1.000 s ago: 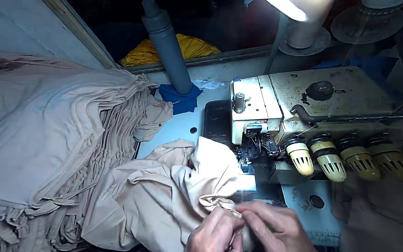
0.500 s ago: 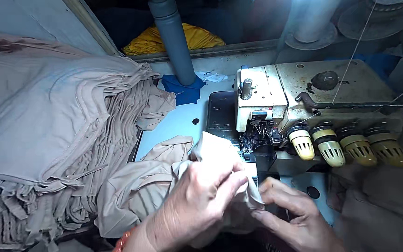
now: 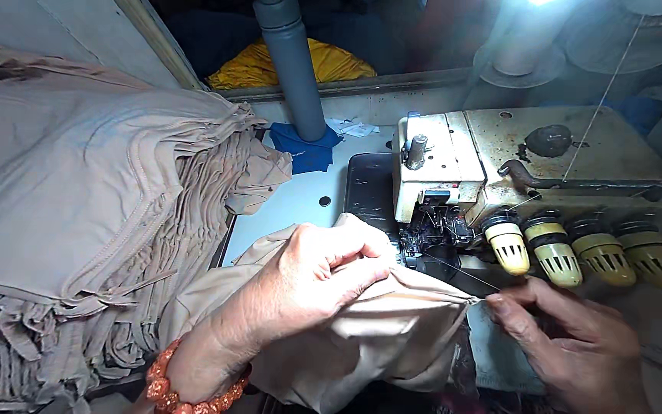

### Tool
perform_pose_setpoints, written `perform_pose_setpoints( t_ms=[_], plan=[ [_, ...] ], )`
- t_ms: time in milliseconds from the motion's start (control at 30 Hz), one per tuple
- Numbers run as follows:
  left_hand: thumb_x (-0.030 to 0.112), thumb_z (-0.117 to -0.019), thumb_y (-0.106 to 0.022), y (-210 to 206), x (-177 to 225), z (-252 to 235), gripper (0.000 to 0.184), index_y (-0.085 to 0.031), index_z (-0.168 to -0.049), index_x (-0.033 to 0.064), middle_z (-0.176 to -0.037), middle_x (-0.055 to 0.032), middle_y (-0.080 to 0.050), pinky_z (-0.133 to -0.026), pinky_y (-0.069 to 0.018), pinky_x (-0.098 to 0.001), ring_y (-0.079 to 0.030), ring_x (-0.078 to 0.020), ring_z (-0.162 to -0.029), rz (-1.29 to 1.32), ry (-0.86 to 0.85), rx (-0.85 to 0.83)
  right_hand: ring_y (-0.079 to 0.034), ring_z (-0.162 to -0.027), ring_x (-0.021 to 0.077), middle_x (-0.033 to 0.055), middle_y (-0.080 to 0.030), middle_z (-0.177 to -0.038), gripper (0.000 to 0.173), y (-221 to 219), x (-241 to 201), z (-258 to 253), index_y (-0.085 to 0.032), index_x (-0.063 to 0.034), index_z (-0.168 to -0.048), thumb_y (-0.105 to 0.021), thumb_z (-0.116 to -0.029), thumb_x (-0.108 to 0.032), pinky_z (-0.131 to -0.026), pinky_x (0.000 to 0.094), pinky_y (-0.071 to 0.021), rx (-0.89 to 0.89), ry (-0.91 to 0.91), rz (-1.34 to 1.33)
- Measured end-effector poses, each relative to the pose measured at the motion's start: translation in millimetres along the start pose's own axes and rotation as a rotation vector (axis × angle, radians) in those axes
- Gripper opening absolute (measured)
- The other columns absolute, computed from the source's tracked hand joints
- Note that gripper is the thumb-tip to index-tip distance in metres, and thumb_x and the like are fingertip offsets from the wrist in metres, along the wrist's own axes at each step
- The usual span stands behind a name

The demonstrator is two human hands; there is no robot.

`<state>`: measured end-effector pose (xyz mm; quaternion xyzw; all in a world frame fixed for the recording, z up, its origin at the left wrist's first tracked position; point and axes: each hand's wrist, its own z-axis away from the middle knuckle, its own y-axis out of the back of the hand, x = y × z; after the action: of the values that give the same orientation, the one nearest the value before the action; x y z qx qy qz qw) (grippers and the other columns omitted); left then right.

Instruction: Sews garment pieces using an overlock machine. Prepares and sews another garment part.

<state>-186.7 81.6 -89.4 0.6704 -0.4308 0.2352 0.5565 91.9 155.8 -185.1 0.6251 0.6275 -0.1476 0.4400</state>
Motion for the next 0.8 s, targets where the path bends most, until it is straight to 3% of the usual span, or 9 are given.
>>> perform_pose_setpoints(
  t_ms=[133,233,333,433,467,567,633,700,800],
  plan=[
    [0.016,-0.0973,-0.064,-4,5,9,0.014,-0.073,-0.088,0.0113,-0.066,0.0103,-0.06,-0.049,-0.0442,-0.0101,-0.054,0.0062,-0.057,-0.029,-0.046,-0.067,-0.062,-0.062,-0.005,-0.0103,-0.064,-0.07,0.029,-4,-1,6,-0.066,-0.0169,-0.083,-0.064,-0.1012,-0.039,-0.056,0.0124,-0.0537,0.14,-0.049,-0.001],
    [0.02,-0.1017,-0.06,-12,6,20,0.021,-0.073,-0.091,0.009,-0.068,0.0081,-0.061,-0.053,-0.0428,-0.0088,-0.053,0.0076,-0.06,-0.043,-0.069,-0.109,-0.065,-0.061,-0.0024,-0.014,-0.067,-0.074,0.017,-9,-6,7,-0.069,-0.023,-0.089,-0.065,-0.1011,-0.035,-0.055,0.0144,-0.0578,0.164,-0.107,-0.186],
    [0.021,-0.1024,-0.059,-19,-3,28,0.021,-0.072,-0.093,0.0076,-0.069,0.0062,-0.06,-0.054,-0.041,-0.0087,-0.051,0.0069,-0.06,-0.009,-0.061,-0.123,-0.075,-0.077,0.0101,-0.0043,-0.077,-0.089,0.015,-11,-10,6,-0.075,-0.0218,-0.099,-0.063,-0.1022,-0.03,-0.072,0.0233,-0.0641,0.117,-0.121,-0.465],
    [0.038,-0.095,-0.071,-24,-5,30,0.028,-0.072,-0.093,0.0098,-0.067,0.0071,-0.06,-0.053,-0.0422,-0.0123,-0.052,0.0054,-0.059,-0.068,-0.043,-0.113,-0.076,-0.103,0.026,0.0072,-0.078,-0.107,0.015,-15,-5,9,-0.077,-0.0186,-0.105,-0.067,-0.1003,-0.028,-0.093,0.0375,-0.0625,0.127,-0.093,-0.546],
    [0.042,-0.0929,-0.071,-25,-5,32,0.03,-0.072,-0.09,0.0127,-0.065,0.0081,-0.06,-0.052,-0.0428,-0.0155,-0.053,0.0041,-0.058,-0.169,-0.037,-0.108,-0.074,-0.109,0.0265,0.0063,-0.078,-0.11,0.015,-18,-2,11,-0.077,-0.0189,-0.104,-0.067,-0.1002,-0.029,-0.098,0.0392,-0.0608,0.134,-0.053,-0.492],
    [0.033,-0.0959,-0.062,-24,-5,33,0.025,-0.072,-0.079,0.0169,-0.065,0.0096,-0.061,-0.053,-0.0444,-0.0188,-0.056,0.002,-0.06,-0.355,-0.063,-0.075,-0.066,-0.124,0.0224,-0.0021,-0.076,-0.119,0.016,-17,1,19,-0.072,-0.0216,-0.094,-0.064,-0.1022,-0.033,-0.109,0.0412,-0.0531,0.144,0.045,-0.24],
    [0.029,-0.0992,-0.061,-19,-4,30,0.024,-0.073,-0.084,0.0152,-0.074,0.0099,-0.063,-0.06,-0.0459,-0.0142,-0.057,0.004,-0.068,-0.288,-0.073,-0.074,-0.065,-0.125,0.0169,-0.0065,-0.073,-0.123,0.014,-12,0,24,-0.071,-0.0238,-0.095,-0.062,-0.1032,-0.031,-0.107,0.0364,-0.0543,0.197,0.033,-0.183],
    [0.026,-0.101,-0.06,-18,-2,25,0.023,-0.072,-0.086,0.0119,-0.074,0.0087,-0.062,-0.061,-0.0446,-0.0113,-0.055,0.0055,-0.068,-0.161,-0.075,-0.091,-0.067,-0.119,0.0114,-0.0114,-0.071,-0.126,0.013,-5,-3,23,-0.074,-0.0297,-0.106,-0.063,-0.1027,-0.034,-0.099,0.029,-0.0567,0.221,0.018,-0.216],
    [0.02,-0.1035,-0.058,-23,5,11,0.024,-0.07,-0.09,0.0047,-0.069,0.005,-0.057,-0.058,-0.0417,-0.0106,-0.051,0.0048,-0.064,0.037,-0.128,-0.179,-0.064,-0.121,0.0093,-0.0081,-0.066,-0.133,0.043,-11,-25,16,-0.064,-0.0249,-0.132,-0.071,-0.0955,-0.046,-0.101,0.0299,-0.0558,-0.096,0.002,-0.351]
  ],
)
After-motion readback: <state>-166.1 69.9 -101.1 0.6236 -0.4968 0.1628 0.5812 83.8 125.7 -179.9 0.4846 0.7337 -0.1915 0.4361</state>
